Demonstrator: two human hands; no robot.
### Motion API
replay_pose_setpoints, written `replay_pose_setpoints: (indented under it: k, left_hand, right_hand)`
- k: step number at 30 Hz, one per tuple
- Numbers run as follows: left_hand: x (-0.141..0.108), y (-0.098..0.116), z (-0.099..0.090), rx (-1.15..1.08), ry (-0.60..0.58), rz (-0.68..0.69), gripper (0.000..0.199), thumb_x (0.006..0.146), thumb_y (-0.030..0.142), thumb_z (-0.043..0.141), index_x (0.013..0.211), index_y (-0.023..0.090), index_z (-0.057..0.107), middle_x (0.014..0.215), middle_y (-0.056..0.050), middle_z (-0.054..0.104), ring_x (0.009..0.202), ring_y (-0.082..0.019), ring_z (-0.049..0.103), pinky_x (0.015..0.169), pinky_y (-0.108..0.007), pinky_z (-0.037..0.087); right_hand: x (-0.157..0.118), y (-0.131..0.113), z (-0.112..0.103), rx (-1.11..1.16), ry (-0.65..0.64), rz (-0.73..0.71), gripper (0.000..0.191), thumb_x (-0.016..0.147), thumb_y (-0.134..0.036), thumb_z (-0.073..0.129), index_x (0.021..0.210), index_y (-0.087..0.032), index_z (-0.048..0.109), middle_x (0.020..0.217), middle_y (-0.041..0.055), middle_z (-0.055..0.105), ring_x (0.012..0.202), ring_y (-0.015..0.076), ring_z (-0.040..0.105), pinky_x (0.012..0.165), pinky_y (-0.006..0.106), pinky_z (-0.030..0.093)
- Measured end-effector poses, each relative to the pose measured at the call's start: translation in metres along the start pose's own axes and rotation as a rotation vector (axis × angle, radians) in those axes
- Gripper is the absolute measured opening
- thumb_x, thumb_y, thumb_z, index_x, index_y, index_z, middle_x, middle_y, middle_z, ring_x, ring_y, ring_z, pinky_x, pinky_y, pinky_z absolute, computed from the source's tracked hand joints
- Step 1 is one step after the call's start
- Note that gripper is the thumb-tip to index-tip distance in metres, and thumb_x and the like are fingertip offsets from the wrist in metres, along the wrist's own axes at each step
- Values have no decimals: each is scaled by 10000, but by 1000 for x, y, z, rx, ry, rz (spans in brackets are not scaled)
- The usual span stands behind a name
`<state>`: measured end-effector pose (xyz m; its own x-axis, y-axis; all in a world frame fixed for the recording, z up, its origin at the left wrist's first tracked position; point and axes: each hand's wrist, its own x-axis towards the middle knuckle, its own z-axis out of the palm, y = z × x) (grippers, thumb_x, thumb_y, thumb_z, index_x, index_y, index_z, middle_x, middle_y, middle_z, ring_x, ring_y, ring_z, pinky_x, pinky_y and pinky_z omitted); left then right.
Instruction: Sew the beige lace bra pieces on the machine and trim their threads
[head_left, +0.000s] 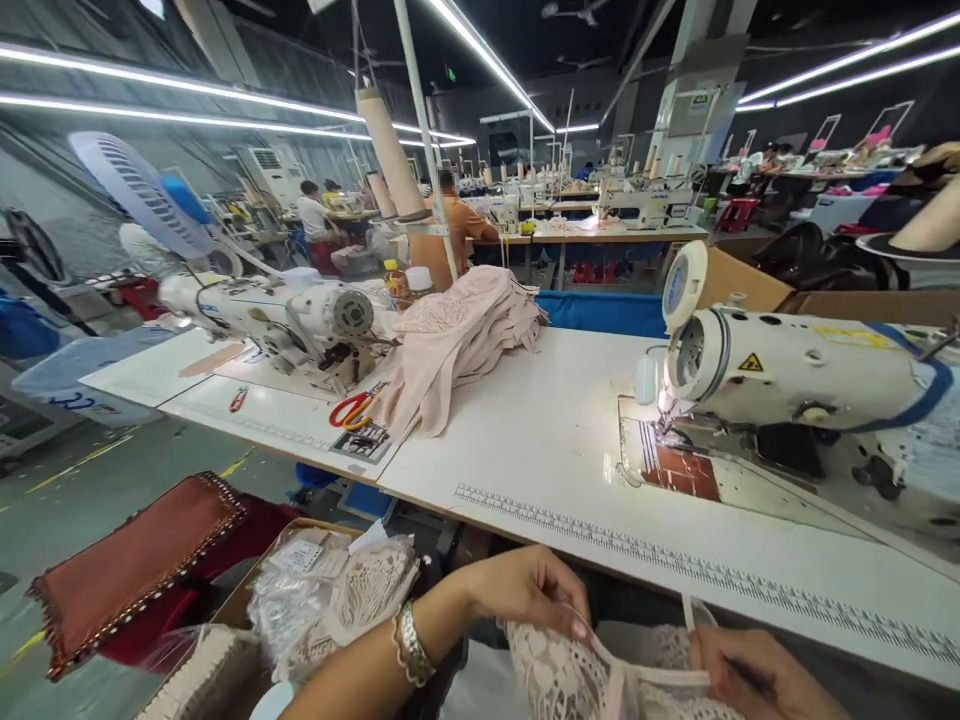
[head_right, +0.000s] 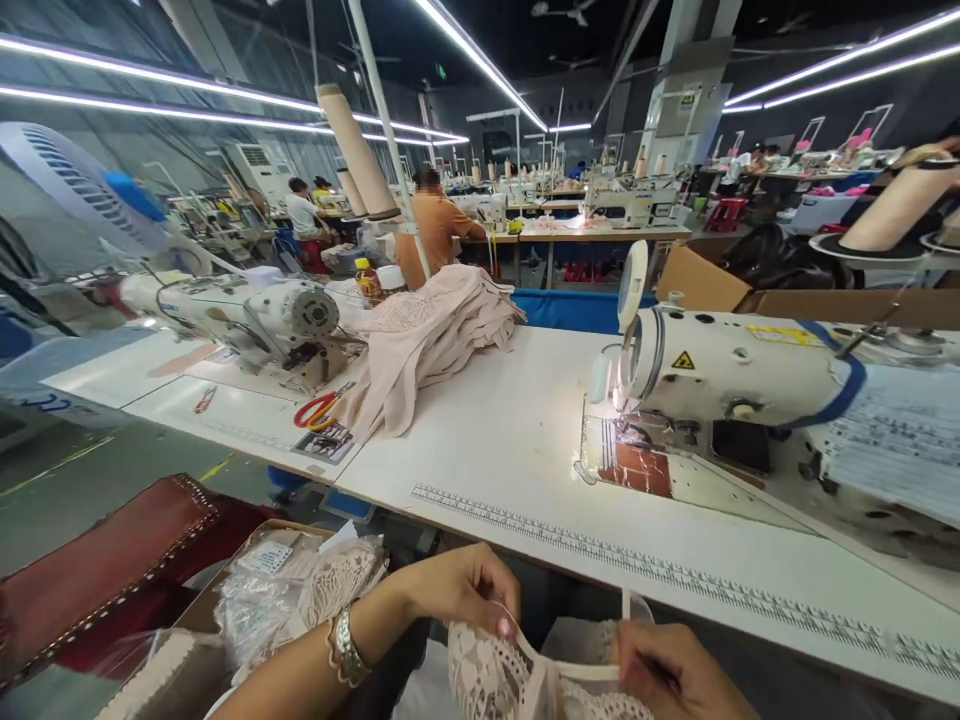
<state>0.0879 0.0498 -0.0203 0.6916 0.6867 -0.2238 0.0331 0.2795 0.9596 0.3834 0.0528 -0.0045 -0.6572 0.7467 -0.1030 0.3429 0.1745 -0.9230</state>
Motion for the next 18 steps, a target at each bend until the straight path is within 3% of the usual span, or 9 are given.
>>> replay_pose_setpoints:
  k: [6, 10, 14, 18]
  left_hand:
    - [-4, 5, 4, -239, 71, 183, 503, 732, 549, 860, 621, 104, 652, 768, -44, 618, 720, -130, 556, 692, -250, 420]
    - [1, -13, 12, -488, 183, 142, 596, 696, 547, 875, 522, 130, 486, 616, 5, 505, 588, -98, 470, 581, -232, 344]
    - [9, -24, 23, -548, 215, 114, 725, 657, 649, 848, 487, 185, 318, 481, 65, 340, 463, -60, 338, 488, -217, 251]
    - [11, -21, 28, -579, 233, 83, 752, 620, 655, 869, 501, 206, 278, 439, 89, 302, 397, -28, 234, 422, -209, 167]
  right_hand:
    - [1, -11, 0, 251, 14, -41, 662, 842, -785, 546, 549, -218, 370, 568, -35, 338, 555, 144, 327, 554, 300, 256]
    - [3, 2, 8, 457, 99, -16, 648, 809, -733, 649, 522, -225, 370, 529, -49, 295, 523, 132, 297, 537, 300, 235]
    - [6, 18, 18, 700, 120, -27, 620, 838, -629, 695, 541, -218, 337, 513, -68, 256, 475, 97, 239, 475, 273, 185]
    - [6, 25, 21, 807, 92, 25, 617, 812, -635, 719, 555, -225, 336, 489, -66, 296, 443, 90, 246, 444, 271, 195]
